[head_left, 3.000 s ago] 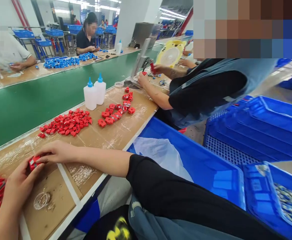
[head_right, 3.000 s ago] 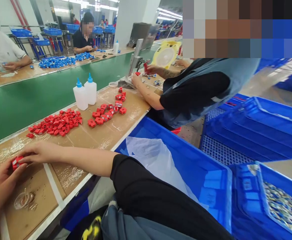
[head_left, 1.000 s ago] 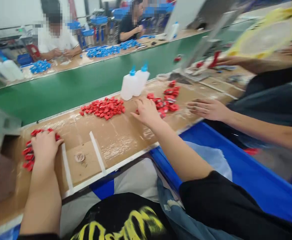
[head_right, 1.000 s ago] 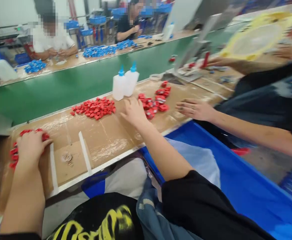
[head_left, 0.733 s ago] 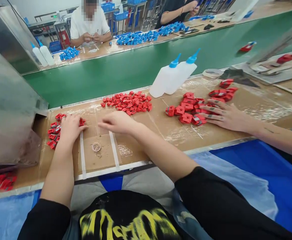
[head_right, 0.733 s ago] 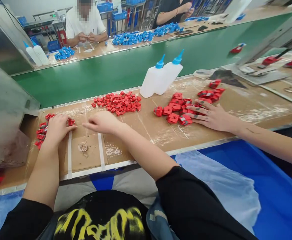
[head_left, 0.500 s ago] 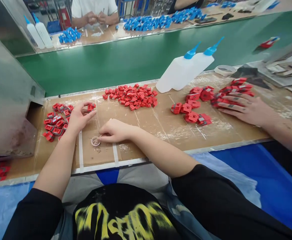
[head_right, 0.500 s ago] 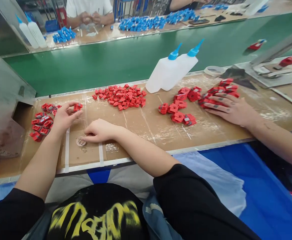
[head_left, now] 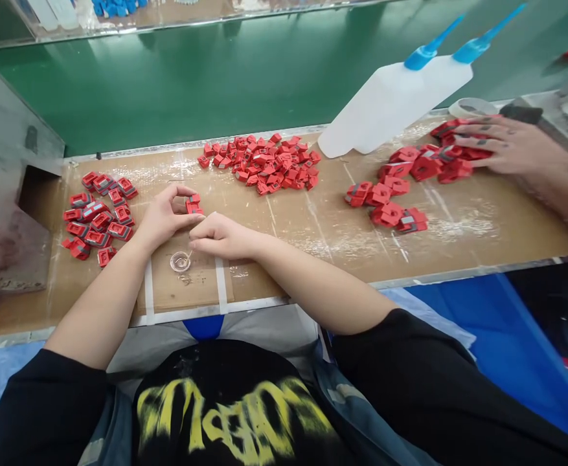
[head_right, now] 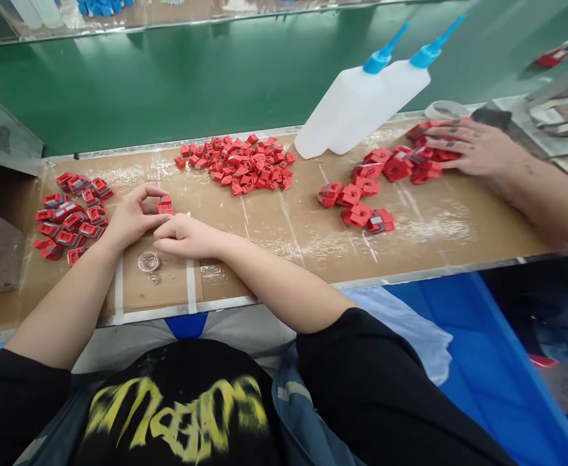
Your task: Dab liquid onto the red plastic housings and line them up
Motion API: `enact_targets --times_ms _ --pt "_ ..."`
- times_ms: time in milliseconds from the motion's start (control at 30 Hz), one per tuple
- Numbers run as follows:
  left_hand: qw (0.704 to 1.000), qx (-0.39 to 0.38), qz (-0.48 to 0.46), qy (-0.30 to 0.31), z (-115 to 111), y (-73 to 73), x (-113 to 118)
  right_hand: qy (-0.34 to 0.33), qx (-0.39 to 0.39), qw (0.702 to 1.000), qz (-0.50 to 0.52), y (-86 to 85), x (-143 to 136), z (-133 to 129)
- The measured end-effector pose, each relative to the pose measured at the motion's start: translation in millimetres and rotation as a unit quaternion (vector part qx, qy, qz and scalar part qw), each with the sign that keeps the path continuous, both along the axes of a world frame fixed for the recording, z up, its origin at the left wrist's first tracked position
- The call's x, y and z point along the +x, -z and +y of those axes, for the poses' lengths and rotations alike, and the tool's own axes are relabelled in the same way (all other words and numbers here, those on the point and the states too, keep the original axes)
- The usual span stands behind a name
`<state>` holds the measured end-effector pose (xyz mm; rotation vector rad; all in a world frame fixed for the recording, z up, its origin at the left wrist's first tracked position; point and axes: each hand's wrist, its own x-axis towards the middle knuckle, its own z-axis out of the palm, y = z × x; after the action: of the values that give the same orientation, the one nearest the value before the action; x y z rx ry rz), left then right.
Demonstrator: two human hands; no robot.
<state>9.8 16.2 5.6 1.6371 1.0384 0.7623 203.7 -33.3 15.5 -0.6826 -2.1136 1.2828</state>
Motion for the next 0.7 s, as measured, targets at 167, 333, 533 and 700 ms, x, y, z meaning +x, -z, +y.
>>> enact_targets --times_ms 167,333,533,700 --pt "0.999 -0.049 0.016 -0.004 -2 -2.3 0 0.256 -0.042 0.955 0.145 8.7 9 18" --pt "0.998 -0.05 0.022 -0.01 -2 -5.6 1 0.337 -0.018 0.936 0.103 16.2 12 32" --pt "0.999 -0.046 0.02 -0.009 -2 -3.1 0 0.325 -0.003 0.944 0.057 16.9 10 34" --pt "0.999 -0.041 0.025 -0.01 -1 -2.8 0 0.332 0.011 0.941 0.058 17.0 11 34"
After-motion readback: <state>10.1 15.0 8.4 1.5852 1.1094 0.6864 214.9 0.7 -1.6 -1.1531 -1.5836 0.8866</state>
